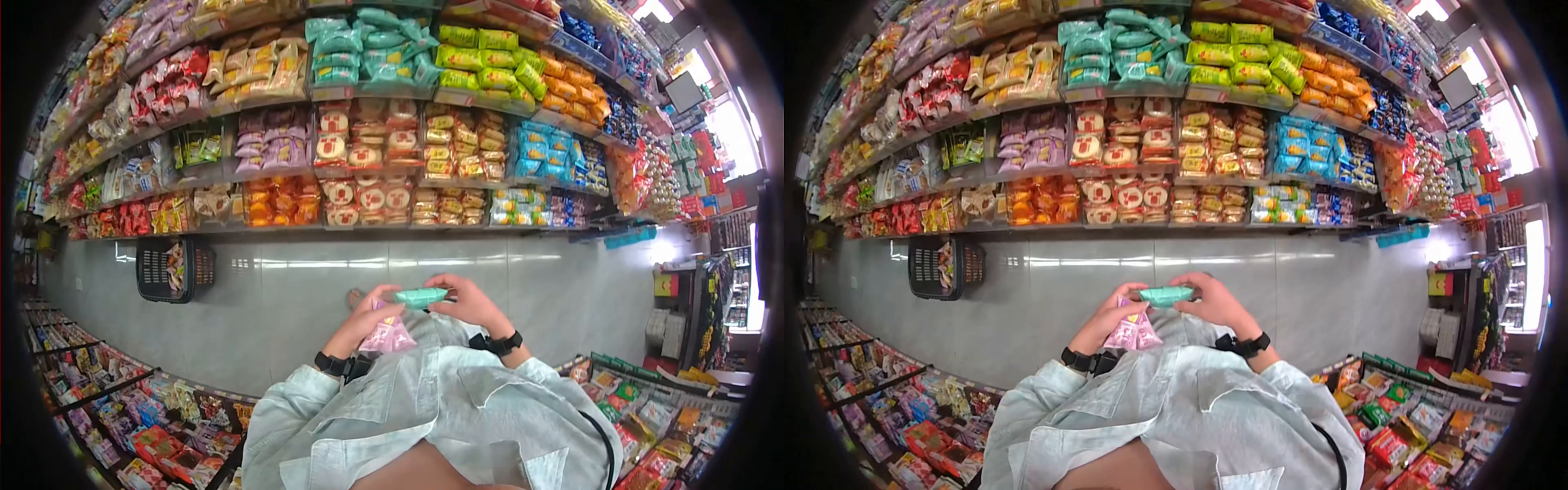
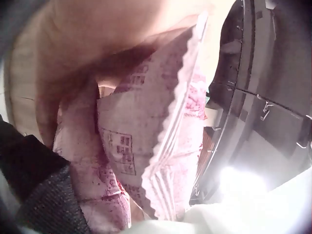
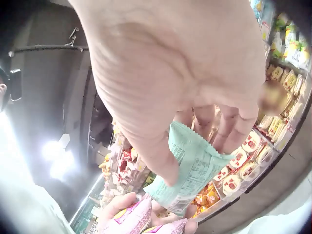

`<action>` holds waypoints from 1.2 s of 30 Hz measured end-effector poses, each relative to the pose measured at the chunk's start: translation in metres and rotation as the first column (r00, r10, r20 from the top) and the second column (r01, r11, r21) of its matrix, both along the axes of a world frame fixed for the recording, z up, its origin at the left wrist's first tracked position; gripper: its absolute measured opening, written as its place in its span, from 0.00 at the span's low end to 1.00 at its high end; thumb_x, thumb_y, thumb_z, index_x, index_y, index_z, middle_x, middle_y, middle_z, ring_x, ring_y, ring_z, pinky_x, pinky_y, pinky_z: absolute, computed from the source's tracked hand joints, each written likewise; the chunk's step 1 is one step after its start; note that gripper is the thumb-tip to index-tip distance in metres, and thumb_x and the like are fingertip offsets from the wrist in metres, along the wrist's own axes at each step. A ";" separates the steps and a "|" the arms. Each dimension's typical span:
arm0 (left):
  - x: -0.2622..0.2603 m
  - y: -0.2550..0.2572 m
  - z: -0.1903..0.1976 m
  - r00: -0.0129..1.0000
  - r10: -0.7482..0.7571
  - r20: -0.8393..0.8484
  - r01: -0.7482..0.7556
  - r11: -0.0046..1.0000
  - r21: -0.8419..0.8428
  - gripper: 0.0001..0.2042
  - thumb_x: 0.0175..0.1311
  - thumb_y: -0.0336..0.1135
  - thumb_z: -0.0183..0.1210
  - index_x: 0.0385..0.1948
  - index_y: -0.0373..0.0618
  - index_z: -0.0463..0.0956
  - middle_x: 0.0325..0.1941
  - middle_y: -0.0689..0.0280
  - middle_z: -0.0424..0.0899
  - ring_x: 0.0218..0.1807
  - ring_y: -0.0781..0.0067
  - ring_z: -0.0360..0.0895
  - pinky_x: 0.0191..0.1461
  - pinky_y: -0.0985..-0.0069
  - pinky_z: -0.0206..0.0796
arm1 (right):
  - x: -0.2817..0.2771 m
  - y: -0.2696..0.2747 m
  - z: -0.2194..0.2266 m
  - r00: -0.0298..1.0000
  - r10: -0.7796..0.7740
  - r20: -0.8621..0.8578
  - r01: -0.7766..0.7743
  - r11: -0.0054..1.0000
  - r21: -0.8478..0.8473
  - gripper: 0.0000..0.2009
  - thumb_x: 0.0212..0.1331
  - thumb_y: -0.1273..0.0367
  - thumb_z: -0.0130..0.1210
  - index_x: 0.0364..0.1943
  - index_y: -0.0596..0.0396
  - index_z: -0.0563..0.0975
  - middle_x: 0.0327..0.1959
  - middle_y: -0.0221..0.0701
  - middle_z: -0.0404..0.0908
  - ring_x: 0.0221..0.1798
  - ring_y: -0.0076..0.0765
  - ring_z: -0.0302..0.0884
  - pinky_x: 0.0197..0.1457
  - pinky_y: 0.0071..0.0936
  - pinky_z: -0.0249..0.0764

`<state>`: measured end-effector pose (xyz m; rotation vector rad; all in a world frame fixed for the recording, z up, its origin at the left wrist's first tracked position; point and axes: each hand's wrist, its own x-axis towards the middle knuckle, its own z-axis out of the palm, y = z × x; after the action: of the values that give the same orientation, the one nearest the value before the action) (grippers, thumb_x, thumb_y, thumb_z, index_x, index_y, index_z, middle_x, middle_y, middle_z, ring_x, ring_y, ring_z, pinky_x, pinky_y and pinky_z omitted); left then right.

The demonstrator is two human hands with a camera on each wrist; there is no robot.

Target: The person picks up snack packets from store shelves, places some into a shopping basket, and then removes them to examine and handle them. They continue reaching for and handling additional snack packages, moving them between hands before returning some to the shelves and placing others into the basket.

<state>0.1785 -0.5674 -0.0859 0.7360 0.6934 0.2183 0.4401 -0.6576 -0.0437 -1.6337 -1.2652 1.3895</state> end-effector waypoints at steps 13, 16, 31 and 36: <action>0.214 -0.044 0.034 0.996 -0.093 0.004 0.091 0.983 0.161 0.29 0.72 0.34 0.65 0.73 0.43 0.67 0.62 0.65 0.78 0.55 0.79 0.79 0.58 0.78 0.73 | 0.174 -0.078 -0.012 0.922 -0.356 0.151 0.299 0.903 0.308 0.21 0.48 0.77 0.72 0.50 0.47 0.85 0.52 0.32 0.81 0.61 0.41 0.77 0.65 0.36 0.74; 0.248 -0.059 0.032 0.993 -0.113 0.023 0.109 0.984 0.139 0.32 0.71 0.33 0.66 0.75 0.46 0.64 0.61 0.63 0.77 0.54 0.78 0.80 0.58 0.78 0.74 | 0.208 -0.090 -0.008 0.916 -0.377 0.140 0.333 0.907 0.259 0.22 0.49 0.78 0.72 0.50 0.48 0.84 0.52 0.32 0.82 0.60 0.39 0.78 0.63 0.35 0.75; 0.275 -0.016 0.057 0.999 -0.036 -0.018 0.040 0.947 0.319 0.32 0.70 0.30 0.65 0.76 0.44 0.64 0.70 0.62 0.73 0.63 0.76 0.77 0.65 0.76 0.71 | 0.221 -0.038 -0.019 0.887 -0.460 -0.032 0.448 0.842 0.299 0.18 0.55 0.80 0.68 0.50 0.53 0.79 0.63 0.33 0.77 0.68 0.34 0.75 0.67 0.31 0.75; 0.252 0.035 0.041 0.999 0.038 0.009 -0.039 0.909 0.414 0.31 0.69 0.29 0.65 0.75 0.43 0.65 0.72 0.64 0.73 0.60 0.78 0.80 0.65 0.79 0.70 | 0.200 0.010 -0.017 0.892 -0.381 -0.244 0.441 0.855 0.273 0.17 0.58 0.83 0.63 0.52 0.57 0.79 0.66 0.37 0.75 0.74 0.36 0.70 0.72 0.31 0.72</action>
<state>0.4304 -0.5321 -0.0452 1.1301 0.6680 0.4106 0.6404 -0.6476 -0.0611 -1.4087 -0.9062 0.9796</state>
